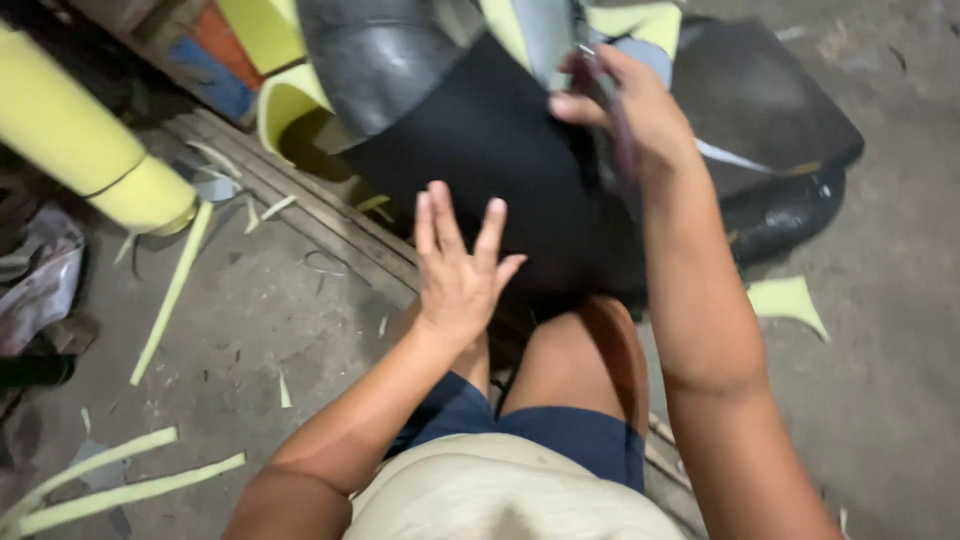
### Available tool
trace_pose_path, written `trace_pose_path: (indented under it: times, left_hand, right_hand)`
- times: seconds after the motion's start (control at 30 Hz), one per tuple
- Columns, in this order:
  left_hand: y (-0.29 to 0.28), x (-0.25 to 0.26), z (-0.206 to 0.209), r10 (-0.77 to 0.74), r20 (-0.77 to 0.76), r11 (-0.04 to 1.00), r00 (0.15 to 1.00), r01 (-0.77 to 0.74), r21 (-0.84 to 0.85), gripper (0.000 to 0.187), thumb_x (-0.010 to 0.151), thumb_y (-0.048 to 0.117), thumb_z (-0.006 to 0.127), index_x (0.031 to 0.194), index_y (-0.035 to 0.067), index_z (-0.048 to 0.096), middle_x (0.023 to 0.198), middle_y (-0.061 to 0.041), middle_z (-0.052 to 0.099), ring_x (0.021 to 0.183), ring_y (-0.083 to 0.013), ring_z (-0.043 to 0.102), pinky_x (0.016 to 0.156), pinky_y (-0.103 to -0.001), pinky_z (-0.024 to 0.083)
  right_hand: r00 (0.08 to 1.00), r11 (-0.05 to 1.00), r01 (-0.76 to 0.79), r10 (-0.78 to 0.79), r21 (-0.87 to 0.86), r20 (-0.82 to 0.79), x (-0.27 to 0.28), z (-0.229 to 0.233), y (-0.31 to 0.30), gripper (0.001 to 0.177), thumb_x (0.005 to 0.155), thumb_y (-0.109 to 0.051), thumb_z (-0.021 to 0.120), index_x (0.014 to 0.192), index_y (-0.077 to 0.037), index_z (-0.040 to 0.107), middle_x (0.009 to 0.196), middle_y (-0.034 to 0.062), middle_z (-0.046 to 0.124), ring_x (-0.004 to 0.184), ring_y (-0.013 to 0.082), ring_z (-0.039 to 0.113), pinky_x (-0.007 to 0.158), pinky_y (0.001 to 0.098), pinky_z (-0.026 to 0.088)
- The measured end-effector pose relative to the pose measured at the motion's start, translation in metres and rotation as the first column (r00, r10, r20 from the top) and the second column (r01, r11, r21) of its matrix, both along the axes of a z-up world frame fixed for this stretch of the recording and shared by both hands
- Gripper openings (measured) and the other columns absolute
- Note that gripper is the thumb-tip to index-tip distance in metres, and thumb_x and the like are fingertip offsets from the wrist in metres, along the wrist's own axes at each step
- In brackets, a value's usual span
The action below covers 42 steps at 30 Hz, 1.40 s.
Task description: Reupholstering a seat by cutting and fitting vinyl and foam.
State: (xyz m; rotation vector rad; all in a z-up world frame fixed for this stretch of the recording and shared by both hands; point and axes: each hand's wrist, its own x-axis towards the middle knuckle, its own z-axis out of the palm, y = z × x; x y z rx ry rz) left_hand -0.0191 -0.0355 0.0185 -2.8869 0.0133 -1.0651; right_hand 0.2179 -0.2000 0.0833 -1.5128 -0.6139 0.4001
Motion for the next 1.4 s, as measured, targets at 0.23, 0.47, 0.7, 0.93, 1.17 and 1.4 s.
trace_pose_path:
  times: [0.23, 0.47, 0.7, 0.93, 1.17, 1.4]
  left_hand:
    - [-0.004, 0.014, 0.021, 0.038, 0.336, 0.999, 0.941, -0.024, -0.045, 0.072, 0.100, 0.050, 0.067, 0.154, 0.007, 0.047, 0.157, -0.043, 0.032, 0.130, -0.0545, 0.050, 0.106, -0.055, 0.048]
    - [0.098, 0.126, -0.271, -0.021, 0.371, 1.000, 0.928, 0.021, 0.006, 0.074, 0.097, 0.058, 0.067, 0.148, 0.006, 0.053, 0.152, -0.040, 0.039, 0.123, -0.0528, 0.053, 0.098, -0.059, 0.051]
    - [0.008, 0.104, -0.196, -0.092, 0.413, 0.991, 0.906, 0.042, 0.129, 0.081, 0.098, 0.066, 0.060, 0.145, 0.001, 0.050, 0.147, -0.042, 0.041, 0.126, -0.0584, 0.050, 0.096, -0.069, 0.047]
    - [0.023, 0.037, -0.027, -0.020, 0.516, 0.966, 0.856, -0.116, 0.230, 0.091, 0.100, 0.074, 0.054, 0.143, -0.005, 0.046, 0.143, -0.044, 0.042, 0.128, -0.0640, 0.046, 0.095, -0.079, 0.043]
    - [0.016, 0.037, -0.026, 0.121, 0.293, 0.970, 0.948, -0.176, 0.170, 0.136, 0.084, 0.097, 0.062, 0.159, -0.011, 0.026, 0.161, -0.041, 0.020, 0.147, -0.0565, 0.025, 0.111, -0.075, 0.035]
    - [0.018, 0.041, -0.027, 0.013, 0.211, 0.995, 0.977, -0.034, 0.094, 0.130, 0.085, 0.097, 0.061, 0.169, 0.012, 0.012, 0.162, -0.044, -0.006, 0.147, -0.0687, 0.001, 0.114, -0.079, 0.021]
  right_hand:
    - [0.946, 0.987, 0.145, -0.157, 0.062, 0.283, -0.031, -0.008, -0.050, 0.069, 0.070, -0.018, 0.100, 0.123, -0.010, 0.057, 0.106, 0.0056, 0.060, 0.110, 0.0203, 0.063, 0.090, 0.0329, 0.049]
    - [0.889, 0.993, 0.107, -0.115, 0.044, 0.444, -0.200, 0.033, 0.017, 0.044, 0.065, -0.005, 0.086, 0.105, -0.016, 0.072, 0.079, 0.0037, 0.069, 0.078, 0.0240, 0.070, 0.071, 0.0360, 0.058]
    - [0.591, 0.965, 0.211, -0.255, 0.158, 0.765, -0.257, -0.002, 0.039, 0.040, 0.082, -0.006, 0.068, 0.121, -0.014, 0.071, 0.079, 0.0052, 0.057, 0.079, 0.0275, 0.061, 0.076, 0.0387, 0.053]
    - [0.620, 0.883, 0.448, -0.420, 0.140, 0.663, -0.182, 0.015, -0.017, 0.044, 0.076, -0.004, 0.076, 0.117, -0.018, 0.075, 0.102, 0.0043, 0.076, 0.099, 0.0287, 0.073, 0.089, 0.0405, 0.055]
    - [0.797, 0.887, 0.386, -0.459, 0.253, 0.394, -0.055, -0.099, -0.132, 0.056, 0.073, 0.000, 0.097, 0.122, -0.004, 0.070, 0.095, 0.0145, 0.076, 0.085, 0.0195, 0.067, 0.084, 0.0313, 0.052]
    - [0.940, 0.964, 0.077, 0.015, -0.253, 0.342, -0.068, -0.191, -0.196, 0.087, 0.057, -0.021, 0.098, 0.135, -0.001, 0.064, 0.120, 0.0224, 0.068, 0.114, 0.0408, 0.059, 0.107, 0.0519, 0.038]
